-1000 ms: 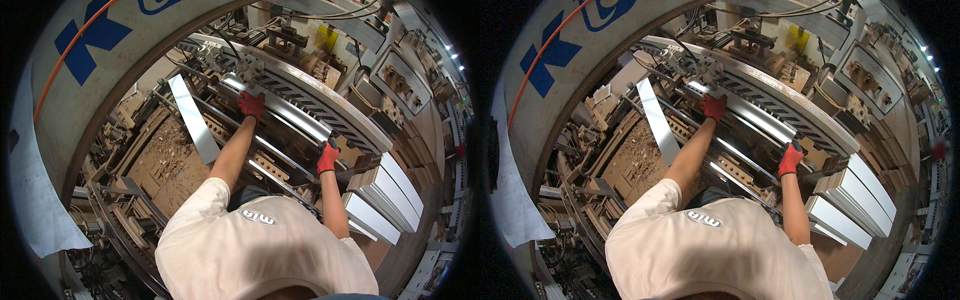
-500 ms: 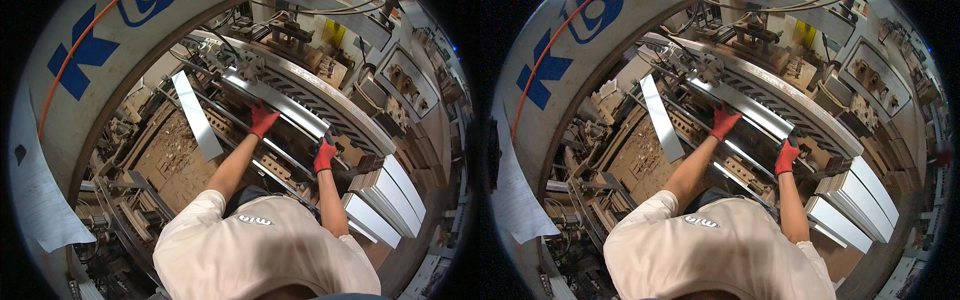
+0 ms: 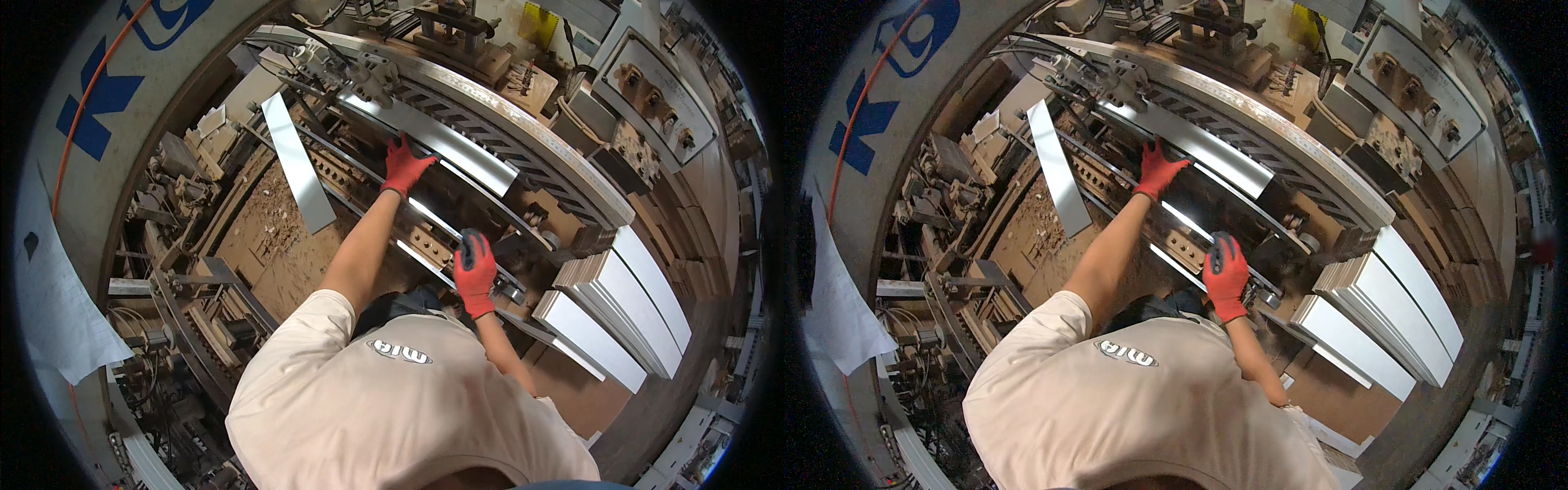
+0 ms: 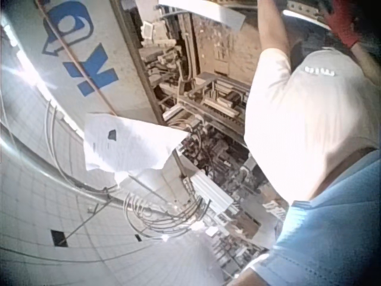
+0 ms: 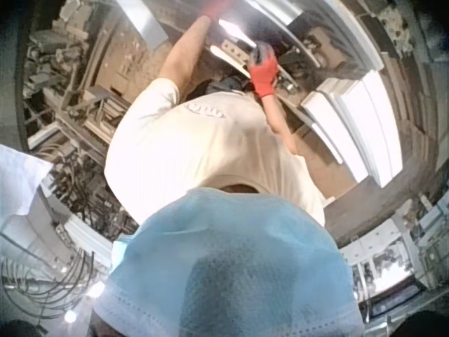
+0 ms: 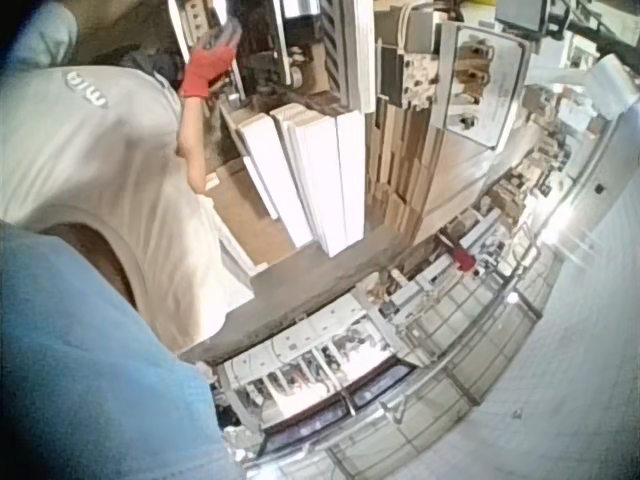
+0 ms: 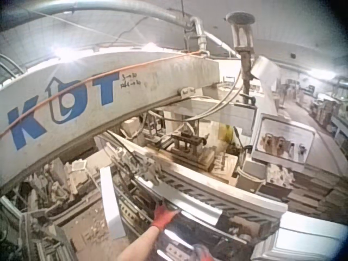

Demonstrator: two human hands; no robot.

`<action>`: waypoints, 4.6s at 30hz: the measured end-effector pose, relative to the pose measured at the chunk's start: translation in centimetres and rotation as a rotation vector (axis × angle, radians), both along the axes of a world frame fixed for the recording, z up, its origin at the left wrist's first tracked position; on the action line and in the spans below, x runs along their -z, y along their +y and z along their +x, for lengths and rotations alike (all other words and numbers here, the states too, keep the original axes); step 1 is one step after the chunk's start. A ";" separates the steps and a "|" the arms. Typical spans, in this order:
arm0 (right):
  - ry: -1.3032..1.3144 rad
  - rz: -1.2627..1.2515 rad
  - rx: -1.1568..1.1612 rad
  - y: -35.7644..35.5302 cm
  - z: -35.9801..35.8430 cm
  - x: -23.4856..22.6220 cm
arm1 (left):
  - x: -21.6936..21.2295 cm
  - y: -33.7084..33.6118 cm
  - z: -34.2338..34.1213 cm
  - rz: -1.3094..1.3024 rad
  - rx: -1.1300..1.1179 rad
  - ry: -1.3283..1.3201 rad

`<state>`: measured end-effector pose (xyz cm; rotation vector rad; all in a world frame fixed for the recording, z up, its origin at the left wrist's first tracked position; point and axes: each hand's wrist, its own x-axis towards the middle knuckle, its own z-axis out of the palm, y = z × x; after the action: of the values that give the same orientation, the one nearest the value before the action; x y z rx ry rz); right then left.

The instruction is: The person moves white wooden panels from a stack onto a conveyor system, feeds them into a processing machine, and then stacks the processed components back onto a pallet.

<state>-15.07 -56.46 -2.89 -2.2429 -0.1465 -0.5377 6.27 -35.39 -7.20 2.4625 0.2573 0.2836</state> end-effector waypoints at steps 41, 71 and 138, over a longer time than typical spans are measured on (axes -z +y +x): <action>-0.014 -0.439 -0.081 -0.3 -2.2 0.9 | -0.4 0.6 1.1 0.020 0.055 0.095; 0.253 -0.402 0.172 0.9 -6.3 2.6 | 0.3 -0.1 0.7 0.031 0.066 0.127; 0.354 0.752 -0.220 -3.7 -7.8 -2.2 | -4.0 -2.0 -17.8 -1.236 -0.363 -0.148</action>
<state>-22.87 -60.17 -0.71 -1.5244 -0.0017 -0.0423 -11.52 -37.43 -3.24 1.1637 0.5964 0.3201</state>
